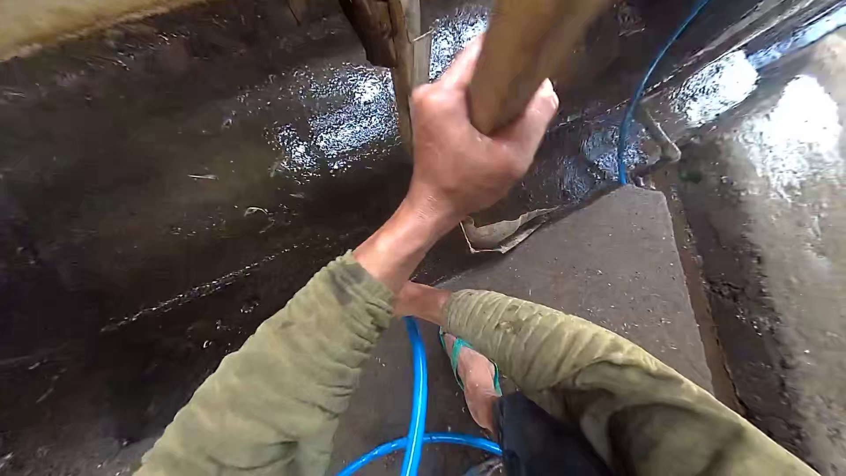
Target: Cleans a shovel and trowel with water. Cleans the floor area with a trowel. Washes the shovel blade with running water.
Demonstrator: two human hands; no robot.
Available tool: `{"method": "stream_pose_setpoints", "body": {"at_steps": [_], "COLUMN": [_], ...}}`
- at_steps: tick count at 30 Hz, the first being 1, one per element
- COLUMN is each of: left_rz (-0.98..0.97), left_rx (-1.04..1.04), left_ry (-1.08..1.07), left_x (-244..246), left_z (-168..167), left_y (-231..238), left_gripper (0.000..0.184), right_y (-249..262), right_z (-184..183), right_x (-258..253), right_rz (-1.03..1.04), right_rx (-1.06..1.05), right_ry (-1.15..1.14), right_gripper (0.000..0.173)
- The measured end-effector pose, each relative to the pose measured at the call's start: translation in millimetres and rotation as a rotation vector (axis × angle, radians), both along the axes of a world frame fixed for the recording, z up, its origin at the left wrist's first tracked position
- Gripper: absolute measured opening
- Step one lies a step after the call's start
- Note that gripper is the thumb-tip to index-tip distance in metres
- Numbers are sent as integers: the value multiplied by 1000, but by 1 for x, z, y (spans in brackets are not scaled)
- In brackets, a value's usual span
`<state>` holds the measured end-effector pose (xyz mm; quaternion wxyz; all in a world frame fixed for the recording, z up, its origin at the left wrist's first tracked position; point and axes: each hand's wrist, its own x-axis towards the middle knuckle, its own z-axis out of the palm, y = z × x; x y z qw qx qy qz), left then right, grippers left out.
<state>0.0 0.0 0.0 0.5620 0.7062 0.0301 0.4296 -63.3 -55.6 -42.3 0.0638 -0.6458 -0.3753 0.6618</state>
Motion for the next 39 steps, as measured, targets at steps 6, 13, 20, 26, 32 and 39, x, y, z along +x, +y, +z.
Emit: {"method": "stream_pose_setpoints", "body": {"at_steps": [6, 13, 20, 26, 32, 39], "left_rz": [73, 222, 276, 353, 442, 389], "left_rx": [-110, -163, -127, -72, 21, 1], "left_ry": [-182, -345, -304, -201, -91, 24], "left_x": [-60, -163, -280, -343, -400, -454], "left_z": [33, 76, 111, 110, 66, 21], "left_y": [15, 41, 75, 91, 136, 185], "left_gripper": [14, 30, 36, 37, 29, 19], "right_y": [7, 11, 18, 39, 56, 66], "right_z": [-5, -28, 2, 7, -3, -36], "right_x": [-71, -126, -164, -164, -154, -136], "right_rz": [220, 273, 474, 528, 455, 421], "right_rx": [124, 43, 21, 107, 243, 288], "right_ry": [-97, -253, -326, -351, -378, -371], "right_gripper": [45, 49, 42, 35, 37, 33]}}
